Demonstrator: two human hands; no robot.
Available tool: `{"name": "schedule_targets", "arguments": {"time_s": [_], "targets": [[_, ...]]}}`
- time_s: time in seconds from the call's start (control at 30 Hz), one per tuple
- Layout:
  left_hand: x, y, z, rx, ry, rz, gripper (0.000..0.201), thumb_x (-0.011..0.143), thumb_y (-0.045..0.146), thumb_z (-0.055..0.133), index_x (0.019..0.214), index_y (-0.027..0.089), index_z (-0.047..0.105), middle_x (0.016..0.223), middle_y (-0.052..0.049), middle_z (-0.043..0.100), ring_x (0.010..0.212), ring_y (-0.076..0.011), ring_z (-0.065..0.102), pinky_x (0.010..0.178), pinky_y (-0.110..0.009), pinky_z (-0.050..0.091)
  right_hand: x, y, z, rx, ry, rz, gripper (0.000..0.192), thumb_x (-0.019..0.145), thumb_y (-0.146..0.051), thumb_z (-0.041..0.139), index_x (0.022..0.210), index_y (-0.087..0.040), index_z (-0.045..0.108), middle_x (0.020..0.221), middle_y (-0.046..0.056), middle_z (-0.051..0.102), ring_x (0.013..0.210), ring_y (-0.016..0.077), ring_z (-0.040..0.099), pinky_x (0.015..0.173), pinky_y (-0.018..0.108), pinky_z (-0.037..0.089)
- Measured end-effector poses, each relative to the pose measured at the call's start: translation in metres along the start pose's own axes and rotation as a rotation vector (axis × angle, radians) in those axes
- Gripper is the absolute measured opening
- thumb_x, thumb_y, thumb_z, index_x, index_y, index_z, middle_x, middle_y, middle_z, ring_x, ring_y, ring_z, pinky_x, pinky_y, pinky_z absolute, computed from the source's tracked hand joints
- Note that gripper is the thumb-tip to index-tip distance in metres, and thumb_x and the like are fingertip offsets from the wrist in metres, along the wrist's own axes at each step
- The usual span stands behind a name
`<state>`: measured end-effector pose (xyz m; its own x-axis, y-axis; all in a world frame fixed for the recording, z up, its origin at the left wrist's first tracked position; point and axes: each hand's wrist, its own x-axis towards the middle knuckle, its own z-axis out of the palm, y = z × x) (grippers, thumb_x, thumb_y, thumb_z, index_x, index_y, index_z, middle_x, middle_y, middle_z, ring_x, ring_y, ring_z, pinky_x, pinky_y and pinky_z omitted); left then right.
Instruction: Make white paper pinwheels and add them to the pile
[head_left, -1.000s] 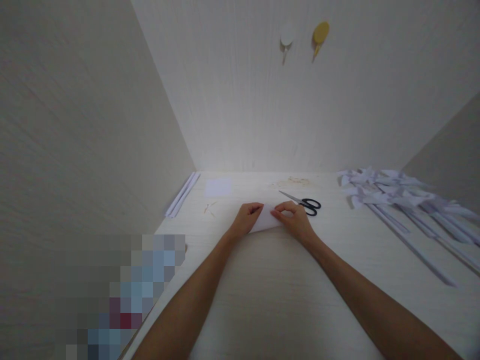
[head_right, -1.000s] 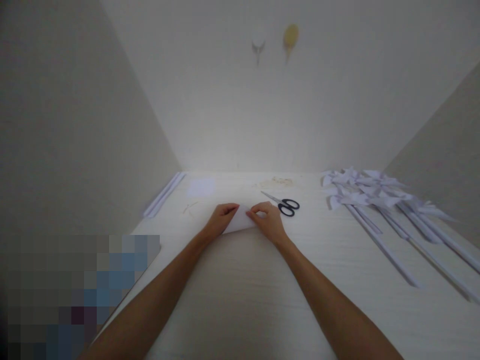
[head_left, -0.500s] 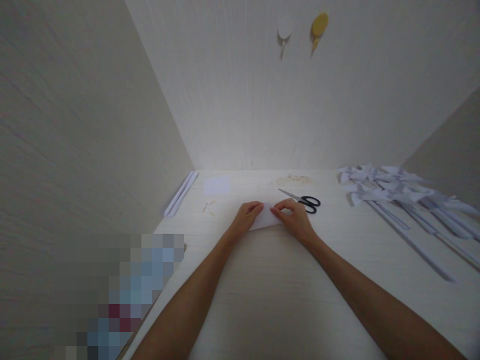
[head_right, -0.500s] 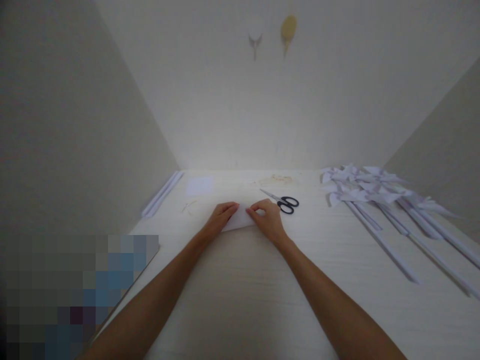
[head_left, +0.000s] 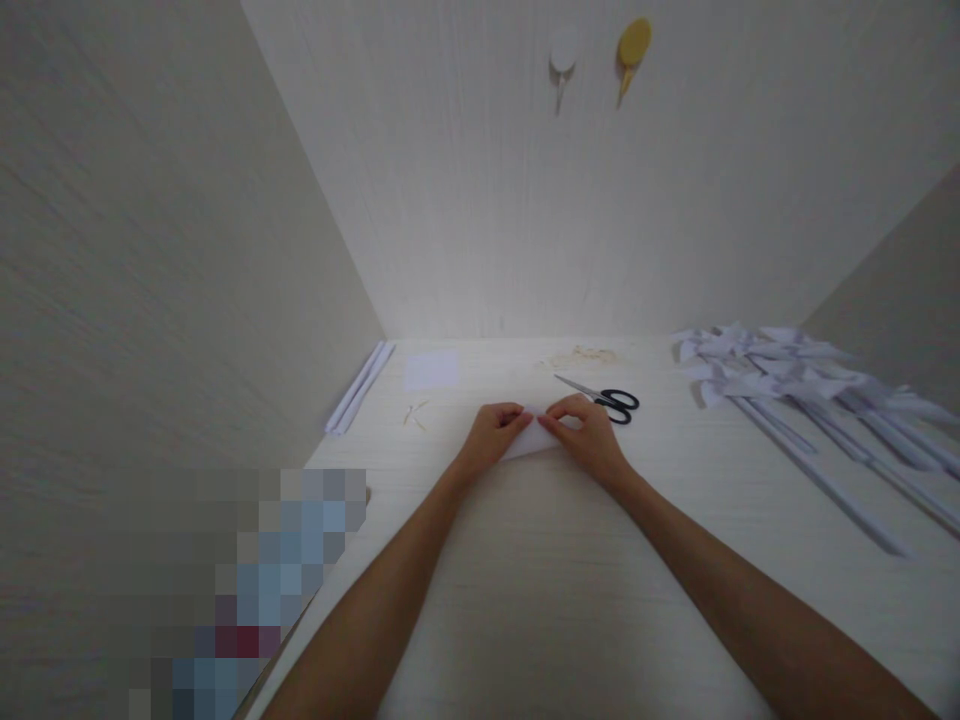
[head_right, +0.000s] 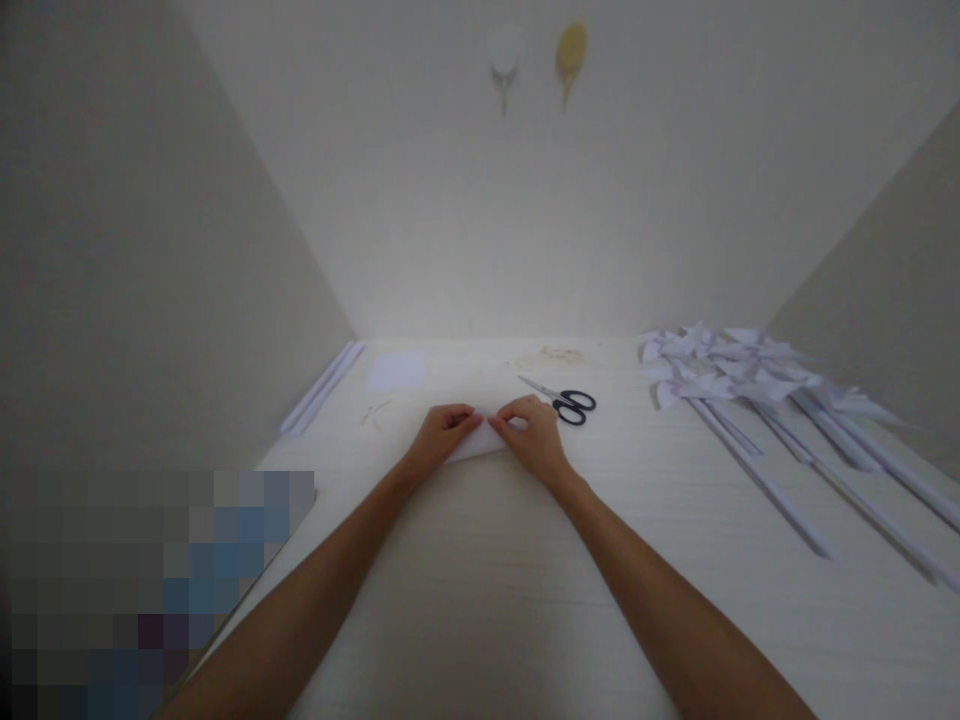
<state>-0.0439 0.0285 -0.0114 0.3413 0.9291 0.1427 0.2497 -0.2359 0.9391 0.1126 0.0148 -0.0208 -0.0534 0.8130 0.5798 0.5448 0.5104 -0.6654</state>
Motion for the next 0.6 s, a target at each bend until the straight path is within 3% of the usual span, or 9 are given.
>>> {"name": "schedule_targets", "arguments": {"time_s": [0.6], "targets": [[-0.0008,0.0002,-0.0002,0.012,0.017,0.017,0.027,0.069,0.036,0.051,0.056,0.012,0.054,0.049,0.004,0.043,0.048,-0.0068,0.036,0.045,-0.02,0.026,-0.0003,-0.0011,-0.0006,-0.003,-0.008,0.01,0.015,0.069,-0.028,0.058,0.056,-0.021,0.059,0.064,0.003,0.063,0.066,0.0187,0.056,0.065,0.034,0.043]]}}
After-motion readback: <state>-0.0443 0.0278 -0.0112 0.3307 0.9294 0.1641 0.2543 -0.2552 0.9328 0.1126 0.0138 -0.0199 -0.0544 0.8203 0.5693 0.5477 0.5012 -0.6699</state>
